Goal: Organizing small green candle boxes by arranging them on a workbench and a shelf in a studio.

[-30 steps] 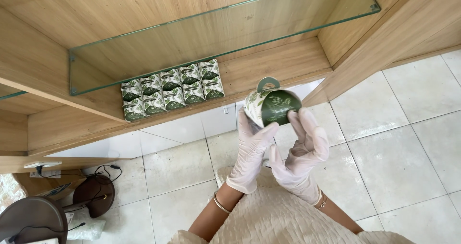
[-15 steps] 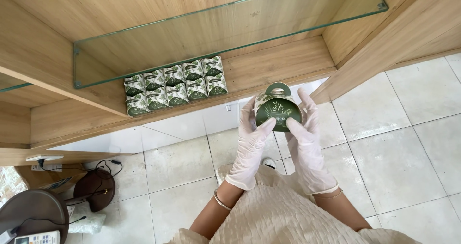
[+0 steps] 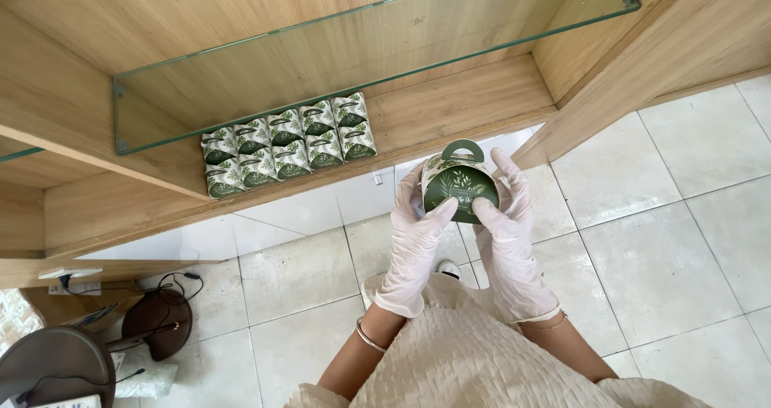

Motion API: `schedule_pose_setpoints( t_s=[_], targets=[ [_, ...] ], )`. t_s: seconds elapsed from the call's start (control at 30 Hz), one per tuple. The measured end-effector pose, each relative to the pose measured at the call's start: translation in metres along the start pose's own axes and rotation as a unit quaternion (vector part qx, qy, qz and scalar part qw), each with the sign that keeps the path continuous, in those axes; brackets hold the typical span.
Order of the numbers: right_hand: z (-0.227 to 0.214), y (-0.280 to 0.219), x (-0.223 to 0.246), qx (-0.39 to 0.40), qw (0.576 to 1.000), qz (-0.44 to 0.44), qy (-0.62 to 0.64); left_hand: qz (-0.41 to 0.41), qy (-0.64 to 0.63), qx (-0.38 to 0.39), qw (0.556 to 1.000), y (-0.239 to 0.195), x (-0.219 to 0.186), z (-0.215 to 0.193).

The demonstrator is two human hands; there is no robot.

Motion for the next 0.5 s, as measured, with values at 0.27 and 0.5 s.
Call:
schedule_pose_setpoints(
  t_s=[0.27,0.5],
  targets=[
    [-0.007,0.0,0.013,-0.056,0.998,-0.025,0.022,-0.002,0.019,0.057,0.998,0.0,0.005,0.002],
    [-0.041,-0.023,0.037,-0.168,0.98,-0.105,-0.002,-0.078,0.081,0.144,0.983,0.01,0.036,0.008]
  ],
)
Point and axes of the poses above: each hand's wrist, its own y-axis towards the middle knuckle, its own z-axis out of the palm, x = y × z, the point moved 3 cm from there along y, towards the middle knuckle, and after that the axes turned 6 degrees about x, right-handed, at the moved point
